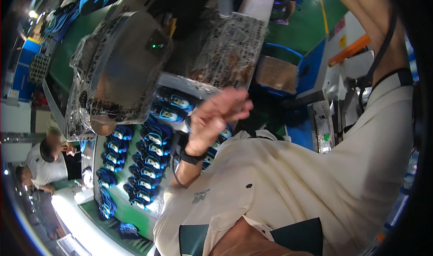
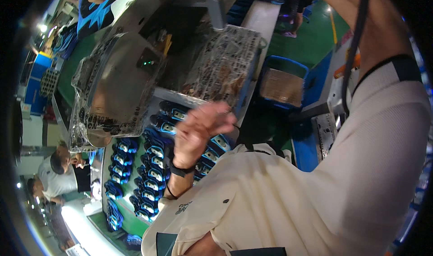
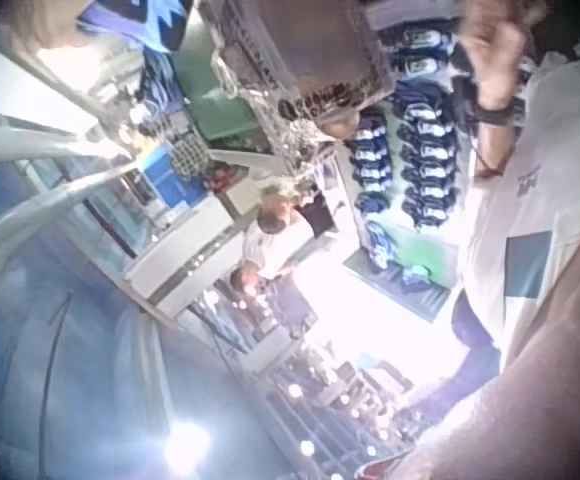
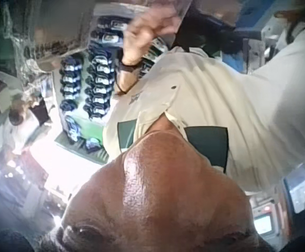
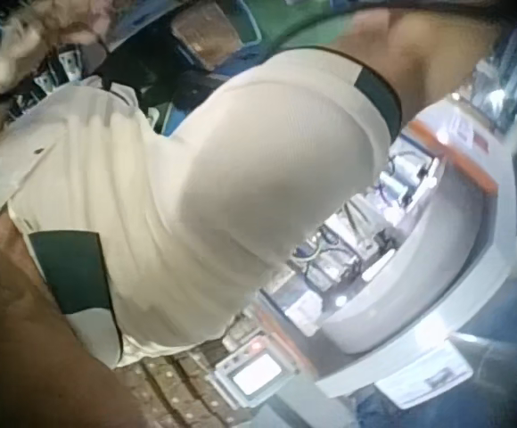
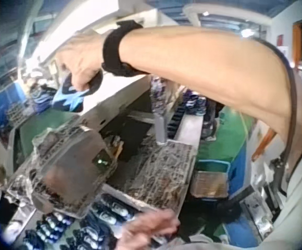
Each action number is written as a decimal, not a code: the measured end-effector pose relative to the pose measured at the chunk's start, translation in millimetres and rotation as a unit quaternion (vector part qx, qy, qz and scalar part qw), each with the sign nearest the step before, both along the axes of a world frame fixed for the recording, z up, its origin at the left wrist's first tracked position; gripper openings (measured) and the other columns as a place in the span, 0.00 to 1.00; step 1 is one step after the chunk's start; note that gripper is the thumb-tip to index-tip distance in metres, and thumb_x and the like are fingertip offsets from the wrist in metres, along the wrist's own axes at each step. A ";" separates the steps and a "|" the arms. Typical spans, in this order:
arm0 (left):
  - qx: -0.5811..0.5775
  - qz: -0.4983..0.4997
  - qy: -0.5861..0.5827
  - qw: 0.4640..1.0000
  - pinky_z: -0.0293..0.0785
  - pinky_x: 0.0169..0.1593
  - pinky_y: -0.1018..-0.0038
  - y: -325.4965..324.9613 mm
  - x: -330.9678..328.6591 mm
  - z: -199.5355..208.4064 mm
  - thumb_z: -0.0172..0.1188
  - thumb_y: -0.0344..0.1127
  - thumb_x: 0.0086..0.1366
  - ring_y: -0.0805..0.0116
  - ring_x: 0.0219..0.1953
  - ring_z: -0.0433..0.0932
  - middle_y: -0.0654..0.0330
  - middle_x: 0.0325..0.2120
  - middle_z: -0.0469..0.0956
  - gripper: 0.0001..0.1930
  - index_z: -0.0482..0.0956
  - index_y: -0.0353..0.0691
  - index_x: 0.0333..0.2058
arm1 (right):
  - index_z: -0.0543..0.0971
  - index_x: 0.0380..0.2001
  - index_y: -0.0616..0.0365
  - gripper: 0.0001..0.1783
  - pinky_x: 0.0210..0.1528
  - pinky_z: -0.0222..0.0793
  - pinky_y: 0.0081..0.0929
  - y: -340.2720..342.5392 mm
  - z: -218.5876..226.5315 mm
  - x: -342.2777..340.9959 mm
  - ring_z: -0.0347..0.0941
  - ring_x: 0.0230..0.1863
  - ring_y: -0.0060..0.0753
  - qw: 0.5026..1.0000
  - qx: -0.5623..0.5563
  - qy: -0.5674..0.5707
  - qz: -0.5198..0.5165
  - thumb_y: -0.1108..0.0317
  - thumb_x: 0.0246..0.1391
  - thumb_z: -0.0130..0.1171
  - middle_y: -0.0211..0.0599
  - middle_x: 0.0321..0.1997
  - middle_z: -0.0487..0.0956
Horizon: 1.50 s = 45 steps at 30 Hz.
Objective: Operating industrial machinery to process and press components of sneakers in a factory setting.
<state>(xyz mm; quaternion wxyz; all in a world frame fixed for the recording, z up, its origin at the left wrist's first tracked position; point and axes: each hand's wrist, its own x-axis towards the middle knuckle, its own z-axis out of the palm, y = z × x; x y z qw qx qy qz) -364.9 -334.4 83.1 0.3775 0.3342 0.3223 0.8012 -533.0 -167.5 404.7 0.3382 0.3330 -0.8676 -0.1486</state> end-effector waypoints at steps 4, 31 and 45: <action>0.136 0.117 0.010 0.984 0.65 0.64 0.45 66.6 -36.2 73.9 0.53 0.63 0.65 0.41 0.64 0.65 0.44 0.65 0.62 0.43 0.55 0.36 0.67 | 0.82 0.46 0.56 0.30 0.55 0.69 0.48 40.6 -5.3 73.1 0.72 0.56 0.47 0.991 0.017 0.082 -0.107 0.64 0.32 0.69 0.48 0.47 0.80; -0.196 -0.285 0.221 0.912 0.74 0.51 0.71 366.9 361.2 3.9 0.70 0.32 0.56 0.68 0.44 0.78 0.55 0.45 0.79 0.30 0.68 0.32 0.55 | 0.72 0.55 0.62 0.35 0.57 0.67 0.25 170.8 -347.8 689.6 0.72 0.50 0.25 0.294 -0.884 0.287 -0.222 0.73 0.39 0.71 0.32 0.50 0.77; -0.170 -0.138 0.586 0.780 0.76 0.46 0.60 706.7 539.8 -199.7 0.69 0.59 0.52 0.52 0.40 0.81 0.44 0.35 0.82 0.35 0.78 0.28 0.42 | 0.73 0.56 0.62 0.34 0.53 0.69 0.23 196.7 -396.0 838.2 0.73 0.46 0.22 0.207 -0.679 0.590 -0.385 0.72 0.42 0.70 0.30 0.48 0.77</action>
